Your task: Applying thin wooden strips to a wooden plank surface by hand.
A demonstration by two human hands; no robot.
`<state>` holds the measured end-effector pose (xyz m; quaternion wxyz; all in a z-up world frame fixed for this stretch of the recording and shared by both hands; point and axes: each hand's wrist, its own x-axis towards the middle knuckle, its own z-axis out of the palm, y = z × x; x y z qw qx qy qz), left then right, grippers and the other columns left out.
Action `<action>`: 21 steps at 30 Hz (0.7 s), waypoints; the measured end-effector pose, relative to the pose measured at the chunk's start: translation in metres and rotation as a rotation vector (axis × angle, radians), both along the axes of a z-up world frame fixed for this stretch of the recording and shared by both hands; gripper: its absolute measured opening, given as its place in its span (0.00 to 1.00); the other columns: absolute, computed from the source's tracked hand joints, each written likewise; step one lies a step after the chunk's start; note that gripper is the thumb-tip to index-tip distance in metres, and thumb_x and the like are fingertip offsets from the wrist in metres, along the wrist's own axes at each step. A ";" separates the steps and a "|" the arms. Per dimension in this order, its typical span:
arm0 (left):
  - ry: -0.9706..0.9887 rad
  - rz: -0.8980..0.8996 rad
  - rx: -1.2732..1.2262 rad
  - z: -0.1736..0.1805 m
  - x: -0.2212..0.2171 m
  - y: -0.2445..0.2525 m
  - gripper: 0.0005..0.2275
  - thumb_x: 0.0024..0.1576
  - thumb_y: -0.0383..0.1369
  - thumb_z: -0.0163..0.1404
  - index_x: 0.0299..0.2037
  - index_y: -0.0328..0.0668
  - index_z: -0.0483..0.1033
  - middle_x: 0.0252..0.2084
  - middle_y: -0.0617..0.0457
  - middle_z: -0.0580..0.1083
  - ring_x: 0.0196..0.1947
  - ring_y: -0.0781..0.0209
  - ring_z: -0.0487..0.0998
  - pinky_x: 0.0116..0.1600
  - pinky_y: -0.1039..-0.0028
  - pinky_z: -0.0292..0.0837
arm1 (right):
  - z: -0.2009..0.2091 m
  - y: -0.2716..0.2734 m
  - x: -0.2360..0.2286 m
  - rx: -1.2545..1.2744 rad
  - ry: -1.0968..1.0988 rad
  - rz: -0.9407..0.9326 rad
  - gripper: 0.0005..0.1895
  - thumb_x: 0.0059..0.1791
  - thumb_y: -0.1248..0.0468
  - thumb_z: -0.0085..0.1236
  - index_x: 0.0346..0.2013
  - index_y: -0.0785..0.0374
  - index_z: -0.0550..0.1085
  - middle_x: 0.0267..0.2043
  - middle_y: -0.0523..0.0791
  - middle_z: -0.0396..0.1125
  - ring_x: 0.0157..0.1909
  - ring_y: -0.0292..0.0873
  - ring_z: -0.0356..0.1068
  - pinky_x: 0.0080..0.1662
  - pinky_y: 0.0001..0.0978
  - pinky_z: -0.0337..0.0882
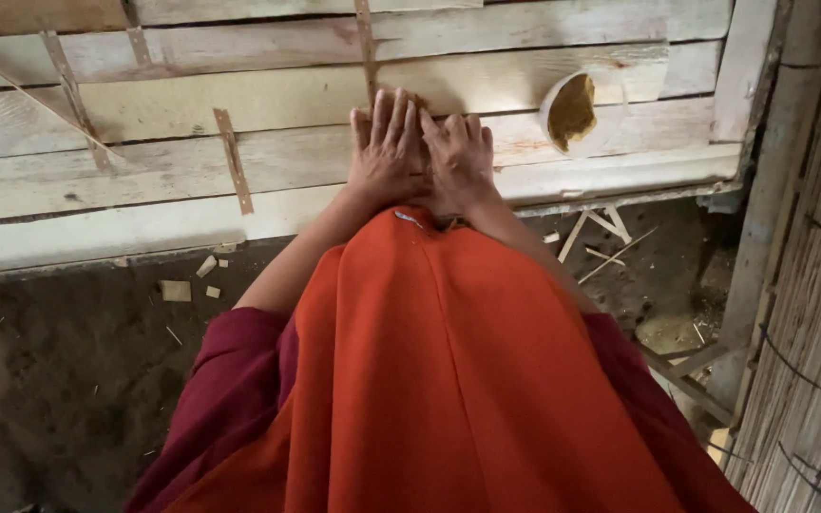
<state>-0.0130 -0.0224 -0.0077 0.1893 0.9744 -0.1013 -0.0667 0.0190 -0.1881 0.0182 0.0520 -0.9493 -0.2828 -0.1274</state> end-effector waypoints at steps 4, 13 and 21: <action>0.100 0.006 -0.017 0.004 0.003 -0.001 0.50 0.51 0.59 0.52 0.78 0.39 0.42 0.80 0.46 0.40 0.79 0.41 0.34 0.73 0.29 0.29 | -0.007 0.004 0.017 0.026 -0.199 0.031 0.18 0.55 0.57 0.56 0.60 0.44 0.75 0.36 0.41 0.61 0.37 0.47 0.65 0.32 0.42 0.69; 0.179 -0.081 0.057 0.017 0.006 0.008 0.67 0.38 0.68 0.63 0.78 0.35 0.34 0.81 0.43 0.34 0.79 0.38 0.29 0.72 0.30 0.26 | -0.009 -0.003 0.058 0.505 0.103 -0.068 0.16 0.60 0.63 0.47 0.63 0.54 0.71 0.42 0.41 0.63 0.40 0.40 0.64 0.42 0.28 0.73; -0.090 -0.069 0.002 0.011 0.044 -0.019 0.31 0.71 0.47 0.46 0.81 0.59 0.44 0.80 0.50 0.31 0.78 0.41 0.25 0.74 0.29 0.27 | 0.093 -0.024 0.039 1.227 0.953 -0.597 0.21 0.60 0.57 0.43 0.64 0.65 0.69 0.26 0.39 0.63 0.25 0.31 0.62 0.27 0.20 0.68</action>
